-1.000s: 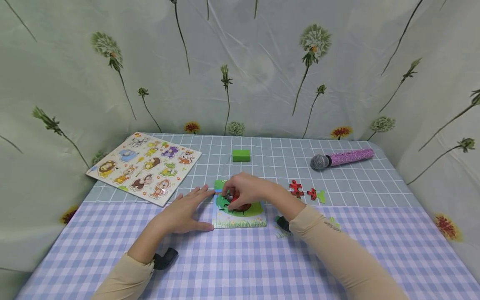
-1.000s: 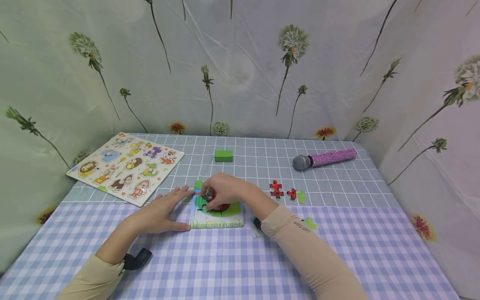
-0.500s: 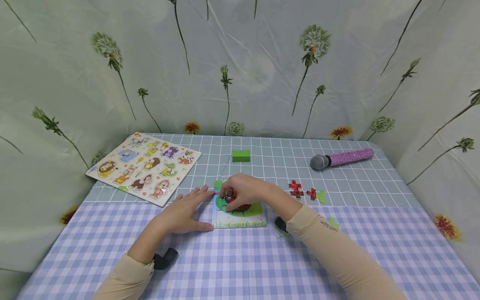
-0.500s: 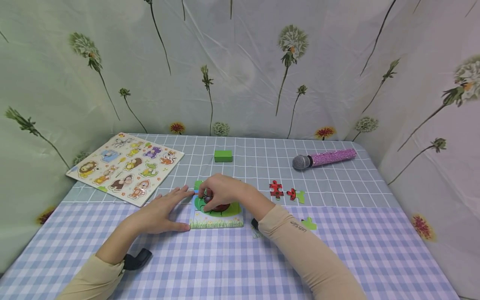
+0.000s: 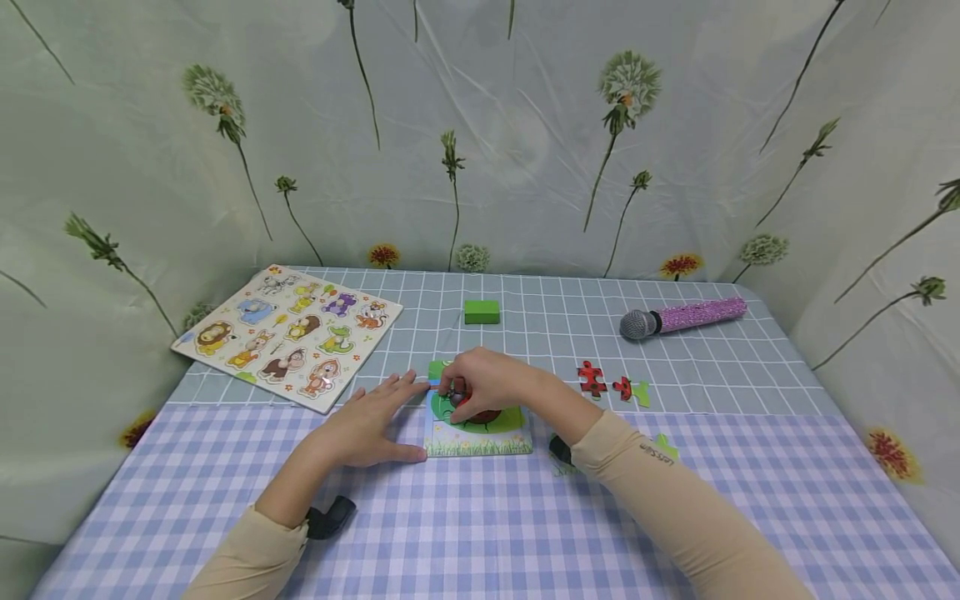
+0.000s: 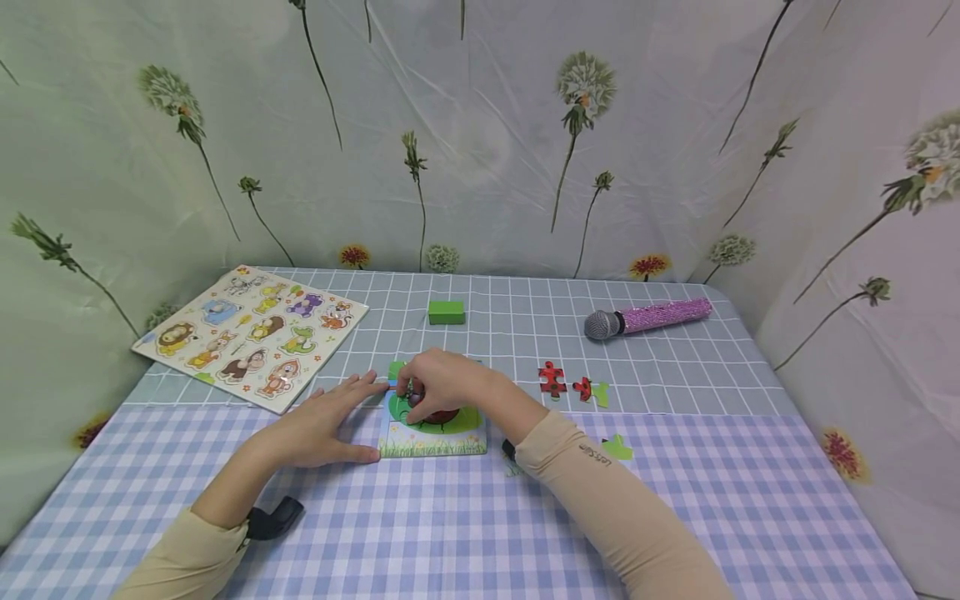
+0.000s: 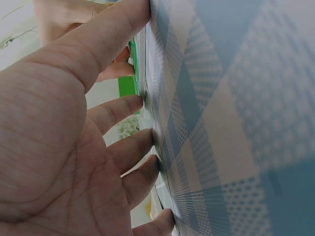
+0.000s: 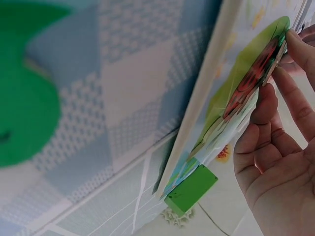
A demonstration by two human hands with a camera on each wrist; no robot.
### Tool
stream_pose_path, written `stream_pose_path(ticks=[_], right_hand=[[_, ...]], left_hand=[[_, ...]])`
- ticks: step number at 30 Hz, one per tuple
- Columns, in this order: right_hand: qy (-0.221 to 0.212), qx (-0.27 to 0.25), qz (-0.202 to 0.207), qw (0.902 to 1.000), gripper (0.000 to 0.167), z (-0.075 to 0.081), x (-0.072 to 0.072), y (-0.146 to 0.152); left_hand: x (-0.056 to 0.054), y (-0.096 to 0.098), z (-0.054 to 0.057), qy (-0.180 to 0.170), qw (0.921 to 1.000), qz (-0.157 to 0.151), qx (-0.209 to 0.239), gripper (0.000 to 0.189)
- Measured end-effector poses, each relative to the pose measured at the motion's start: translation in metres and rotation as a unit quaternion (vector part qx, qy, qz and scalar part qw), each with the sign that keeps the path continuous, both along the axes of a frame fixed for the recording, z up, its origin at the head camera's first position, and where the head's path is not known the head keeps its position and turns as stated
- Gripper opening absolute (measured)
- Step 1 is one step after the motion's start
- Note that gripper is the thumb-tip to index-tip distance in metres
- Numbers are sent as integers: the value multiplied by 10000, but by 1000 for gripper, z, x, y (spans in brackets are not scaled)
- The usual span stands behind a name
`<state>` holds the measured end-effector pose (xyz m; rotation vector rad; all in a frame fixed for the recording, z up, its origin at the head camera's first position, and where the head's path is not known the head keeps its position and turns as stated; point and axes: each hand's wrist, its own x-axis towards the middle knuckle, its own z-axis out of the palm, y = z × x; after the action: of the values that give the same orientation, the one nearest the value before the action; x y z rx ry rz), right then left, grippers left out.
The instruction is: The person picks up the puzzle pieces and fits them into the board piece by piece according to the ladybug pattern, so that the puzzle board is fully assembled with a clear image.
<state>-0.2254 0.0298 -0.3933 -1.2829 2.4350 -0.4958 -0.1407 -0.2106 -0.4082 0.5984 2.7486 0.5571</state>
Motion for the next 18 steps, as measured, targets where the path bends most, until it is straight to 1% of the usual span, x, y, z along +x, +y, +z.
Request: stream_pose_path(ticks=[12, 18], right_hand=[[42, 19, -52, 10000, 30, 2, 2, -1], [215, 176, -79, 9996, 29, 3, 4, -4]], left_hand=[[0, 0, 0, -38, 10000, -19, 13, 99], [0, -1, 0, -38, 10000, -17, 14, 99]])
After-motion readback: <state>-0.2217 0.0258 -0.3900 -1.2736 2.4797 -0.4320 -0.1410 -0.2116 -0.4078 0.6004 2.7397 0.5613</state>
